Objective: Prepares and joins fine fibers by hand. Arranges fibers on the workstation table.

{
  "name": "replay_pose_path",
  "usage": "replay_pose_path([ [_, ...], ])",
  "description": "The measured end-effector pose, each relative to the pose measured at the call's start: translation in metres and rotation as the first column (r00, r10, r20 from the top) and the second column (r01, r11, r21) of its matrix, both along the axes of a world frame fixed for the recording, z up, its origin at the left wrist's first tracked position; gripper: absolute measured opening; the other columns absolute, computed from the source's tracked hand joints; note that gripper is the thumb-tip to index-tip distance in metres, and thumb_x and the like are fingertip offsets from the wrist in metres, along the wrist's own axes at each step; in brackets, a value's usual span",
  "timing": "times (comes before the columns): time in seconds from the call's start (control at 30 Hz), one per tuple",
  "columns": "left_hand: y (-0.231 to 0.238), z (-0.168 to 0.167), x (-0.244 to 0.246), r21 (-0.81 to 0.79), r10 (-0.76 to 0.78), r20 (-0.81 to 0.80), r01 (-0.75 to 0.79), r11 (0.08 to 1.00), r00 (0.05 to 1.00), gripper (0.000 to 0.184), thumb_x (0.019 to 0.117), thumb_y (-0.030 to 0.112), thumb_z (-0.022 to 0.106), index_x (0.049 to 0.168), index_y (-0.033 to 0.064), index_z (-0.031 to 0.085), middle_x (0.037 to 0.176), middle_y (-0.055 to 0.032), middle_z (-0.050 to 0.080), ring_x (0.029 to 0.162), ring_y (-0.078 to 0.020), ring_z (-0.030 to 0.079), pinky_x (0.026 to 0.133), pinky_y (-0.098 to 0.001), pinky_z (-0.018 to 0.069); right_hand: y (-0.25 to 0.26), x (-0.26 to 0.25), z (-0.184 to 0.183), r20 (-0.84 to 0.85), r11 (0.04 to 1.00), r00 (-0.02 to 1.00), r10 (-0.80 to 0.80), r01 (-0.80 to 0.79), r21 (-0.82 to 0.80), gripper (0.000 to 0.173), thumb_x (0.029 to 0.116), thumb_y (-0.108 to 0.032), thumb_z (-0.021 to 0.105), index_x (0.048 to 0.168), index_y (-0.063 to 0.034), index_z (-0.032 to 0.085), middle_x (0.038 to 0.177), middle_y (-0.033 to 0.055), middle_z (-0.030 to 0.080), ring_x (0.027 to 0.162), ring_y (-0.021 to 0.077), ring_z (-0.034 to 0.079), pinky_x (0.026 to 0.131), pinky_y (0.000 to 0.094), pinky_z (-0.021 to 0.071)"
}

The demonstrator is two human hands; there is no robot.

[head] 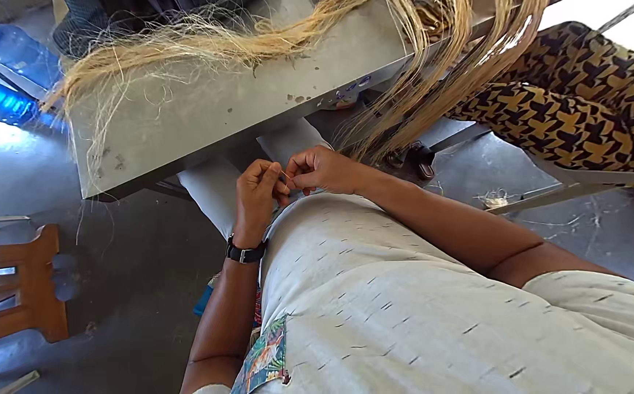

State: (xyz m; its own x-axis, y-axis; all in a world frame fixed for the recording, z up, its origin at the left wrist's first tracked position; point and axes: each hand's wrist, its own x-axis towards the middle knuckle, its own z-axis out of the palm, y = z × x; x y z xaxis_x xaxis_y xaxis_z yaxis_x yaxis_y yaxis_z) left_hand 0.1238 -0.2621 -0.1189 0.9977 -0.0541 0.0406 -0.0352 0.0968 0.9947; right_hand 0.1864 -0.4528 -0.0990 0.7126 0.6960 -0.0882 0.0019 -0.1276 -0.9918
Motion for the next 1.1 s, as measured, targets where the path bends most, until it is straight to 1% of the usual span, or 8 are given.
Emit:
replay_pose_path([
  [0.13, -0.002, -0.005, 0.001, -0.093, 0.048, -0.079, -0.055, 0.994, 0.996, 0.019, 0.1095, 0.023, 0.05, 0.103, 0.0095, 0.062, 0.071, -0.0038, 0.066, 0.05, -0.0083, 0.059, 0.046, -0.0211, 0.0516, 0.006, -0.015, 0.001, 0.273, 0.981, 0.951, -0.148, 0.175, -0.079, 0.007, 0.0972, -0.009, 0.069, 0.093, -0.0035, 0.07, 0.073, 0.003, 0.064, 0.061, 0.0088, 0.059, 0.057, 0.0255, 0.0513],
  [0.27, -0.005, -0.005, 0.003, -0.226, 0.061, -0.202, -0.107, 0.968, 0.977, 0.02, 0.1094, 0.024, 0.05, 0.099, 0.0113, 0.061, 0.068, -0.0017, 0.062, 0.047, -0.0068, 0.055, 0.043, -0.0198, 0.0486, 0.013, -0.024, -0.004, 0.669, 0.95, 0.716, -0.2, 0.309, -0.047, 0.006, 0.0964, -0.009, 0.068, 0.093, -0.0034, 0.069, 0.082, 0.0049, 0.063, 0.07, 0.0114, 0.059, 0.064, 0.0263, 0.0529],
  [0.47, -0.009, -0.009, 0.004, -0.316, 0.06, -0.296, -0.157, 0.936, 0.953, 0.022, 0.1093, 0.026, 0.049, 0.096, 0.0121, 0.061, 0.064, 0.0, 0.058, 0.045, -0.0065, 0.051, 0.043, -0.0204, 0.0475, 0.016, -0.025, -0.011, 0.816, 0.951, 0.565, -0.122, 0.301, -0.067, 0.013, 0.0981, -0.009, 0.065, 0.102, -0.0027, 0.075, 0.086, 0.0077, 0.062, 0.076, 0.0163, 0.062, 0.069, 0.0282, 0.0552],
  [0.57, -0.007, -0.01, 0.002, -0.301, 0.081, -0.267, -0.163, 0.94, 0.96, 0.02, 0.1086, 0.027, 0.051, 0.098, 0.0137, 0.062, 0.069, 0.0005, 0.06, 0.047, -0.0061, 0.052, 0.045, -0.0199, 0.0483, 0.016, -0.024, -0.014, 0.836, 0.955, 0.529, -0.147, 0.295, -0.018, 0.013, 0.0975, -0.007, 0.064, 0.1, -0.002, 0.075, 0.085, 0.008, 0.062, 0.077, 0.0164, 0.062, 0.069, 0.0272, 0.0547],
  [0.7, -0.003, -0.008, 0.0, -0.276, 0.096, -0.189, -0.147, 0.95, 0.977, 0.019, 0.1073, 0.029, 0.055, 0.104, 0.0147, 0.066, 0.088, -0.0006, 0.065, 0.06, -0.0075, 0.061, 0.055, -0.0226, 0.0561, 0.012, -0.02, -0.011, 0.774, 0.95, 0.578, -0.258, 0.298, 0.094, 0.012, 0.0966, -0.007, 0.064, 0.098, -0.0002, 0.075, 0.082, 0.0075, 0.061, 0.07, 0.0108, 0.059, 0.063, 0.0222, 0.0517],
  [0.83, -0.003, -0.01, -0.001, -0.222, 0.124, -0.091, -0.141, 0.965, 0.988, 0.017, 0.1067, 0.026, 0.056, 0.101, 0.0136, 0.066, 0.076, 0.0004, 0.061, 0.055, -0.0071, 0.057, 0.052, -0.0219, 0.0533, 0.009, -0.018, -0.009, 0.618, 0.934, 0.704, -0.348, 0.315, 0.168, 0.011, 0.0951, -0.006, 0.066, 0.098, -0.0009, 0.075, 0.08, 0.0038, 0.061, 0.067, 0.005, 0.055, 0.059, 0.0183, 0.0469],
  [0.9, -0.002, -0.009, -0.005, -0.163, 0.146, -0.033, -0.15, 0.975, 0.989, 0.018, 0.1071, 0.025, 0.055, 0.1, 0.0131, 0.066, 0.075, 0.0, 0.061, 0.054, -0.0073, 0.056, 0.051, -0.0212, 0.0522, 0.009, -0.02, -0.01, 0.534, 0.931, 0.764, -0.363, 0.317, 0.179, 0.01, 0.0952, -0.006, 0.066, 0.097, -0.0015, 0.074, 0.081, 0.0027, 0.062, 0.068, 0.0043, 0.056, 0.06, 0.0182, 0.0488],
  [1.1, -0.003, -0.012, -0.007, -0.059, 0.204, 0.024, -0.202, 0.978, 0.979, 0.02, 0.1067, 0.025, 0.056, 0.097, 0.0106, 0.065, 0.07, -0.0018, 0.059, 0.051, -0.0095, 0.055, 0.049, -0.0236, 0.0521, 0.01, -0.021, -0.011, 0.423, 0.922, 0.819, -0.388, 0.335, 0.197, 0.007, 0.0955, -0.005, 0.066, 0.096, -0.0024, 0.072, 0.082, 0.0014, 0.065, 0.067, 0.0036, 0.058, 0.059, 0.0188, 0.0497],
])
